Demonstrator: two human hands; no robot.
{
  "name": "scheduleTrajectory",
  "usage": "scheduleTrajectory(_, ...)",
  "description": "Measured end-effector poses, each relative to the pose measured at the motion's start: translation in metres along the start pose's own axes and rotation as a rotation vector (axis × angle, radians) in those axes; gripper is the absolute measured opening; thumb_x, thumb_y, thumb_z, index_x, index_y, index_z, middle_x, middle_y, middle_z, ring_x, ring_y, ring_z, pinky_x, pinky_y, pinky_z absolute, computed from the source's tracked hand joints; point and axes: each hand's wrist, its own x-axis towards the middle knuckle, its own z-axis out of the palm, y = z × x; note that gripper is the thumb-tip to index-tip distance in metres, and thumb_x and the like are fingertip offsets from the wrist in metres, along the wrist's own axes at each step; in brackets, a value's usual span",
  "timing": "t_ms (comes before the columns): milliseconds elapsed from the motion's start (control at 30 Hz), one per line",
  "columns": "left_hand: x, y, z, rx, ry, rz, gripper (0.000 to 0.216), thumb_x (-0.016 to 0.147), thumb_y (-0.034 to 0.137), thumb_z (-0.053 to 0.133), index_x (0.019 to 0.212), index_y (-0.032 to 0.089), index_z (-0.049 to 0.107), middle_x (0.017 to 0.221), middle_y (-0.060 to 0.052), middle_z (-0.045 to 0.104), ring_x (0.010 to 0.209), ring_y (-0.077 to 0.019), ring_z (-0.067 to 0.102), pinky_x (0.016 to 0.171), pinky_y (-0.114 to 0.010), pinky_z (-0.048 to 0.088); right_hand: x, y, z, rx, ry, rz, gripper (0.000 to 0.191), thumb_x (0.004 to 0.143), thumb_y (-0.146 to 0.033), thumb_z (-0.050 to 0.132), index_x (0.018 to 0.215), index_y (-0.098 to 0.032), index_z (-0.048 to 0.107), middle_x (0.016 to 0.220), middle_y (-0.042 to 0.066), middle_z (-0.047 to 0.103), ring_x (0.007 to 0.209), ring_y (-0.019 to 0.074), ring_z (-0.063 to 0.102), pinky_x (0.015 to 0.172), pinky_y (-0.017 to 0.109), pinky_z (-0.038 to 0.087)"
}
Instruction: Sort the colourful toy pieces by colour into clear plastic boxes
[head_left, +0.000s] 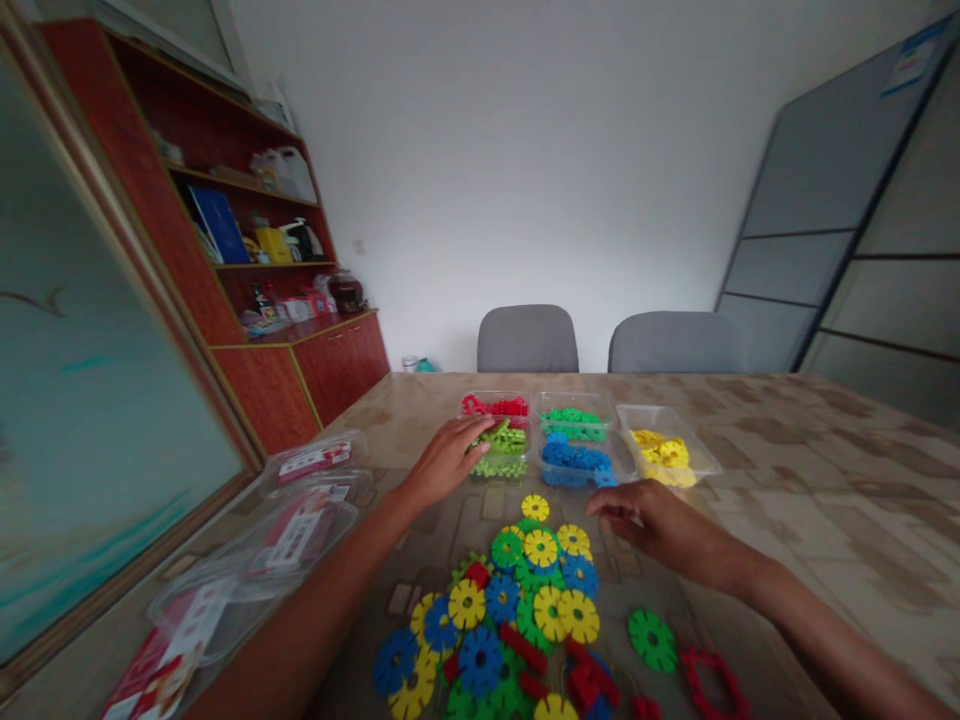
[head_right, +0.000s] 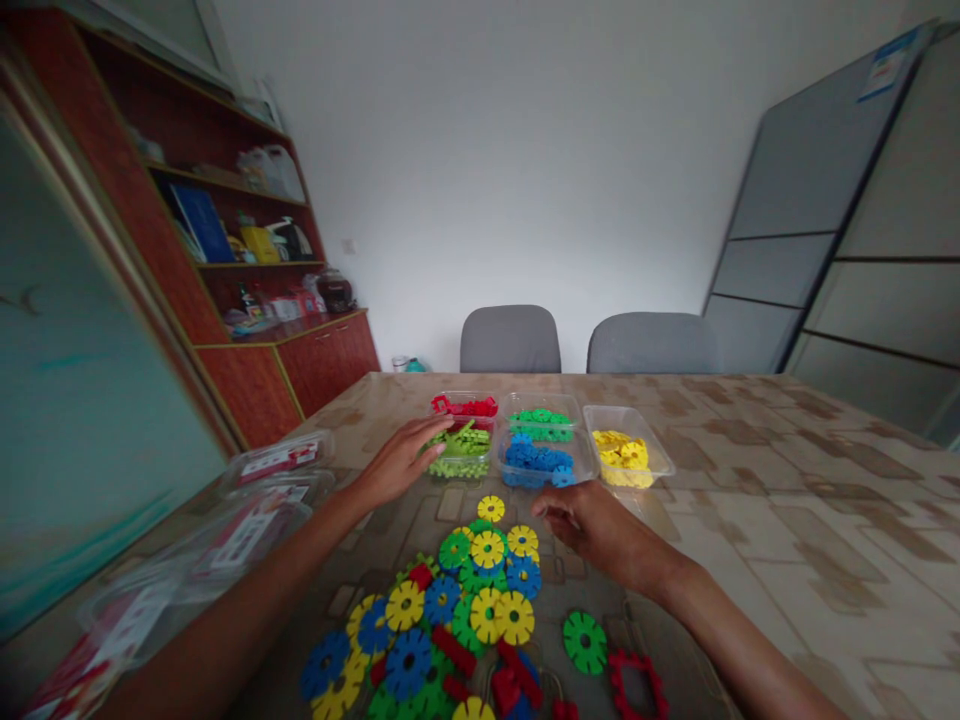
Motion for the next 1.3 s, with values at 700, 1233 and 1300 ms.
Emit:
scheduleTrajectory(700, 0.021, -0.003, 0.002, -0.007, -0.084, -0.028, 0.035, 0.095, 0.028, 0.041, 0.125, 0.016, 0.054, 0.128, -0.013, 0.059, 0.116, -0.0254, 0.055, 0.1, -0.041, 0.039, -0.002, 0.011, -0.003, 0.057, 0.016, -0.006, 0.023, 0.084, -0.017, 0.05, 0.099, -0.018, 0.068, 0.081, 0.003, 0.07, 0.067, 0.0158, 0.061, 0.061, 0.024, 0.044)
scheduleTrajectory(1233, -0.03, 0.04, -0.043, -0.244, -0.201, -0.025, 0.029, 0.092, 0.026, 0.048, 0.116, 0.021, 0.062, 0.126, -0.005, 0.061, 0.115, -0.0195, 0.056, 0.1, -0.031, 0.041, -0.016, -0.006, -0.011, 0.161, -0.255, 0.146, 0.013, 0.081, -0.021, 0.053, 0.083, -0.015, 0.065, 0.073, 0.004, 0.066, 0.067, 0.0172, 0.06, 0.058, 0.025, 0.045)
scheduleTrajectory(1300, -0.042, 0.049, -0.05, -0.292, -0.341, -0.004, 0.03, 0.091, 0.025, 0.05, 0.119, 0.024, 0.06, 0.13, -0.004, 0.059, 0.117, -0.019, 0.055, 0.101, -0.031, 0.039, -0.021, -0.013, -0.005, 0.154, -0.3, 0.155, 0.014, 0.078, -0.022, 0.058, 0.088, -0.015, 0.065, 0.078, 0.005, 0.066, 0.07, 0.0181, 0.06, 0.059, 0.026, 0.045)
